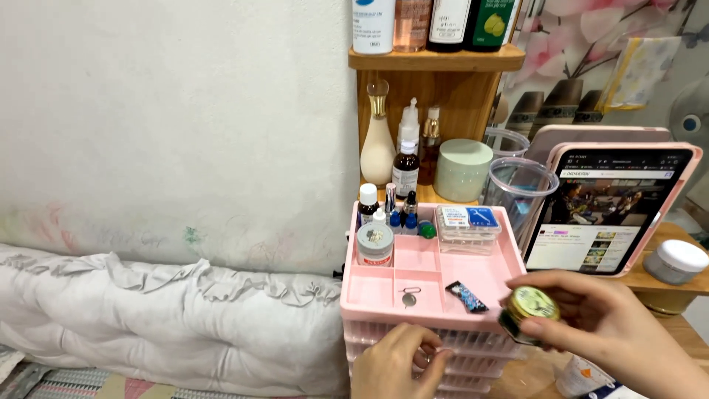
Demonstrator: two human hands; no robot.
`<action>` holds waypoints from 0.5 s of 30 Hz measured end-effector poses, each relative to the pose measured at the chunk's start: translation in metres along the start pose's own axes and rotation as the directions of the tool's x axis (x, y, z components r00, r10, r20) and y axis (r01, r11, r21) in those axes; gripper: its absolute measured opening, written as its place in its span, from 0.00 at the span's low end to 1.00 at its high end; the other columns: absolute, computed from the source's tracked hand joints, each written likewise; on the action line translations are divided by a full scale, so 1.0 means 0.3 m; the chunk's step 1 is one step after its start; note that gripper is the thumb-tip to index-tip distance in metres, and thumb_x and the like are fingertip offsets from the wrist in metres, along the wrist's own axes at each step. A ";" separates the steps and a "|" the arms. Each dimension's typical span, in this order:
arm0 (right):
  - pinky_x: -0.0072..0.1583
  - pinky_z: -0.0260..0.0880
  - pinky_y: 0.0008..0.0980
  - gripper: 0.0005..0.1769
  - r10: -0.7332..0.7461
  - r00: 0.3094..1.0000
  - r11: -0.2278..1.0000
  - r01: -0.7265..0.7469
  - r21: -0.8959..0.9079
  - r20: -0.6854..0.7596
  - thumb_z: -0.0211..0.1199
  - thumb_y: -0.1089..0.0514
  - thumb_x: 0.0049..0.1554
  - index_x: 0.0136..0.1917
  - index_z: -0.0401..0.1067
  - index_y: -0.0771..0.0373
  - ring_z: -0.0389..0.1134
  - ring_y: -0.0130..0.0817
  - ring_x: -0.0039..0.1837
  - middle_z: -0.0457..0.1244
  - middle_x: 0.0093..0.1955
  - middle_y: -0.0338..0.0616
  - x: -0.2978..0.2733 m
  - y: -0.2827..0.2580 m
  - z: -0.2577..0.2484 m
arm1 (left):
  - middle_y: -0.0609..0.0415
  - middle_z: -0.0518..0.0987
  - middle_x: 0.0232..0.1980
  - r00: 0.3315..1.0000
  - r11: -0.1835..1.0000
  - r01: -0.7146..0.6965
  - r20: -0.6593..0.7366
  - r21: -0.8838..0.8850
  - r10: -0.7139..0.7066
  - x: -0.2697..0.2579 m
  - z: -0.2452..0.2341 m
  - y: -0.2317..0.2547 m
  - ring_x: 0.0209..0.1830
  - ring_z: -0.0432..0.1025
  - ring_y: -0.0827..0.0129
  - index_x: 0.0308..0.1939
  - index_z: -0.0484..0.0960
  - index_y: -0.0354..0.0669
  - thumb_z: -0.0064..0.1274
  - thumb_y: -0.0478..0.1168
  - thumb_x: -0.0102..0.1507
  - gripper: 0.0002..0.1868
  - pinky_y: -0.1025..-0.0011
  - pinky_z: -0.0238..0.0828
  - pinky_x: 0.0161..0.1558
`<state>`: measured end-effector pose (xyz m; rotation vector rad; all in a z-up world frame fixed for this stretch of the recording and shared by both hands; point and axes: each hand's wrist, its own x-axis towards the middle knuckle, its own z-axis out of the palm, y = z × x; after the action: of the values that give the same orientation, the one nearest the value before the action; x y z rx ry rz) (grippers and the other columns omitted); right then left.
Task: Organizing skincare products in an organizer and cleaning the vanity surface with wet wipes.
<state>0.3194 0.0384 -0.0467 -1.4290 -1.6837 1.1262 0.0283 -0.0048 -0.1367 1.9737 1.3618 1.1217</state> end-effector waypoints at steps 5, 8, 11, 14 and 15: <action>0.51 0.79 0.43 0.30 0.166 0.986 0.974 -0.161 0.161 -0.016 0.73 0.65 0.52 0.67 0.70 0.63 0.74 0.39 0.52 0.72 0.54 0.52 -0.083 0.143 0.010 | 0.54 0.81 0.41 0.923 0.927 -0.199 -0.257 0.319 0.287 -0.027 0.065 0.003 0.32 0.80 0.61 0.47 0.82 0.43 0.70 0.43 0.52 0.22 0.64 0.76 0.29; 0.51 0.78 0.43 0.30 0.194 0.981 0.965 -0.191 0.181 0.000 0.72 0.65 0.52 0.67 0.70 0.63 0.73 0.38 0.52 0.71 0.54 0.51 -0.124 0.210 0.008 | 0.53 0.79 0.43 0.877 0.869 -0.205 -0.309 0.450 0.367 -0.031 0.102 -0.010 0.29 0.79 0.62 0.46 0.81 0.42 0.66 0.39 0.53 0.18 0.65 0.75 0.27; 0.54 0.81 0.41 0.30 0.097 0.995 0.976 -0.100 0.195 0.025 0.74 0.66 0.52 0.67 0.69 0.64 0.74 0.37 0.53 0.70 0.56 0.50 -0.153 0.253 0.002 | 0.54 0.78 0.43 0.853 0.866 -0.229 -0.338 0.446 0.399 -0.038 0.083 0.006 0.29 0.79 0.63 0.44 0.81 0.41 0.62 0.34 0.57 0.12 0.66 0.75 0.27; 0.53 0.80 0.42 0.29 0.117 0.993 0.977 -0.113 0.182 -0.014 0.73 0.66 0.52 0.66 0.70 0.64 0.74 0.36 0.53 0.70 0.56 0.49 -0.192 0.192 0.025 | 0.53 0.77 0.40 0.871 0.893 -0.239 -0.322 0.382 0.371 -0.068 0.091 -0.002 0.29 0.79 0.63 0.41 0.80 0.41 0.60 0.32 0.57 0.09 0.66 0.76 0.27; 0.53 0.80 0.42 0.29 0.117 0.993 0.977 -0.112 0.181 -0.013 0.73 0.66 0.52 0.66 0.70 0.64 0.74 0.36 0.53 0.70 0.56 0.49 -0.195 0.193 0.015 | 0.53 0.77 0.40 0.871 0.893 -0.238 -0.323 0.383 0.371 -0.090 0.106 -0.006 0.29 0.79 0.63 0.41 0.80 0.41 0.60 0.32 0.57 0.09 0.66 0.76 0.27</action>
<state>0.3511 -0.0176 -0.0982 -1.4325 -1.4580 1.2856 0.0496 -0.0273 -0.1647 2.3665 1.5504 1.5922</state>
